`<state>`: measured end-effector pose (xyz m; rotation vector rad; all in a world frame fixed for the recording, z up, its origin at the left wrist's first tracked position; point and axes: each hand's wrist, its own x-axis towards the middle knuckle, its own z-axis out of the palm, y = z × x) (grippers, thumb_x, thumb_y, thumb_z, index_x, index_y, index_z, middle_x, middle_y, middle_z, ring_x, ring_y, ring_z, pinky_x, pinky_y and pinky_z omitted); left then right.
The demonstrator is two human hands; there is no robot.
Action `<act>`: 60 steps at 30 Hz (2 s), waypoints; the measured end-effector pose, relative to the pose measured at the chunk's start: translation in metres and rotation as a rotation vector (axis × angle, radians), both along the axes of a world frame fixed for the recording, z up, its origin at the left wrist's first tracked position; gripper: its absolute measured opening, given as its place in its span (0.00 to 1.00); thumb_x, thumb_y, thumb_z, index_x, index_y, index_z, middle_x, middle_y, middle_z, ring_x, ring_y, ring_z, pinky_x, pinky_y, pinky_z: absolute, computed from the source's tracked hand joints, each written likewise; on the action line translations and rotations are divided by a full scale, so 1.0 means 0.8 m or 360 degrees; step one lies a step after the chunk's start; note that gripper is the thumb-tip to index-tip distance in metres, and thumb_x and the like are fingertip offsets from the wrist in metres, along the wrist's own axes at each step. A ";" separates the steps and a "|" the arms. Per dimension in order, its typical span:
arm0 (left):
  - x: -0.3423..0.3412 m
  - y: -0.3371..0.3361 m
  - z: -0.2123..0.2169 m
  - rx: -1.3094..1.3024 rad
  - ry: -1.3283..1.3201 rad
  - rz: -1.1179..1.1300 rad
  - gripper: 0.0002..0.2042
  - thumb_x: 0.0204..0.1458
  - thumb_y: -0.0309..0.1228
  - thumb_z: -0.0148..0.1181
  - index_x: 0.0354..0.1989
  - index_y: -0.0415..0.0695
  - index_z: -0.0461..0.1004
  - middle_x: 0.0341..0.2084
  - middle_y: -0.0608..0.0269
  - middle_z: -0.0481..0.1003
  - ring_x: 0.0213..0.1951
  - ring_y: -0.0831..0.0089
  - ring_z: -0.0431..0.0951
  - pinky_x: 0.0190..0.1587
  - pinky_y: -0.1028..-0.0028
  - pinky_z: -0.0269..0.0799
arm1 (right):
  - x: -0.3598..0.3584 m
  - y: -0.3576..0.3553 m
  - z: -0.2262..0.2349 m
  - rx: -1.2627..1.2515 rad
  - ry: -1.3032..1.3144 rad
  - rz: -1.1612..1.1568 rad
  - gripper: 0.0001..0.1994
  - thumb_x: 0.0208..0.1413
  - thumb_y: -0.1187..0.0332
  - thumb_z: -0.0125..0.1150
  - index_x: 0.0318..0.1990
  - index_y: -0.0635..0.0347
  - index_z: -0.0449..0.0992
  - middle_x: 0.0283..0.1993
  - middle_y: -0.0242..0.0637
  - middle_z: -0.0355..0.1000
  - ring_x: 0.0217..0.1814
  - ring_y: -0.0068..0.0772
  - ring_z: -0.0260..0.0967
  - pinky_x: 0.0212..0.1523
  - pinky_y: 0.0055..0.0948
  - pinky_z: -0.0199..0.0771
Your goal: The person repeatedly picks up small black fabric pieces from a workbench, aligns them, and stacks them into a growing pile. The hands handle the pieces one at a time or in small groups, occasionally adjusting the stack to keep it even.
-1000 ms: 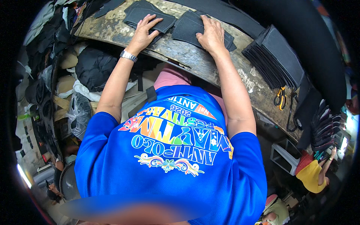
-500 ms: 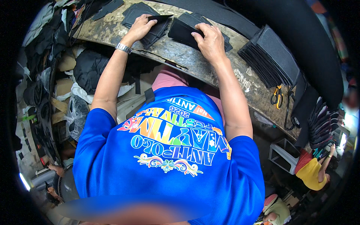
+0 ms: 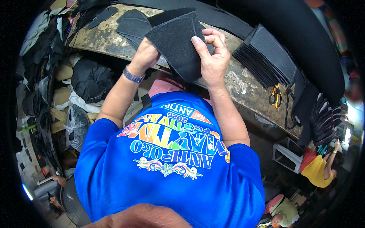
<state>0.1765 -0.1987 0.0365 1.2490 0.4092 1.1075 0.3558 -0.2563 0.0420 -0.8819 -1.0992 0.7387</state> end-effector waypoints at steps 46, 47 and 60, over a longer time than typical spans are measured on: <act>0.080 -0.009 -0.012 -0.0802 -0.0446 0.0206 0.13 0.61 0.33 0.59 0.49 0.39 0.77 0.46 0.58 0.79 0.47 0.68 0.80 0.52 0.67 0.76 | 0.039 -0.039 -0.025 -0.0610 0.0312 -0.0042 0.11 0.62 0.72 0.61 0.49 0.68 0.75 0.36 0.27 0.74 0.37 0.12 0.67 0.40 0.16 0.69; 0.079 -0.004 -0.007 -0.0671 -0.0343 0.0210 0.13 0.58 0.28 0.61 0.50 0.39 0.77 0.45 0.59 0.79 0.46 0.70 0.80 0.51 0.70 0.76 | 0.056 -0.041 -0.013 -0.0670 0.0227 -0.0094 0.11 0.61 0.72 0.62 0.48 0.68 0.76 0.36 0.27 0.74 0.37 0.13 0.68 0.41 0.16 0.70; 0.238 0.066 0.028 0.0223 0.0427 -0.0098 0.20 0.49 0.29 0.70 0.50 0.36 0.74 0.24 0.65 0.79 0.28 0.82 0.76 0.34 0.79 0.72 | 0.345 0.017 0.169 -0.1035 -0.1691 0.0019 0.18 0.57 0.61 0.64 0.51 0.61 0.78 0.42 0.30 0.78 0.43 0.21 0.72 0.51 0.23 0.69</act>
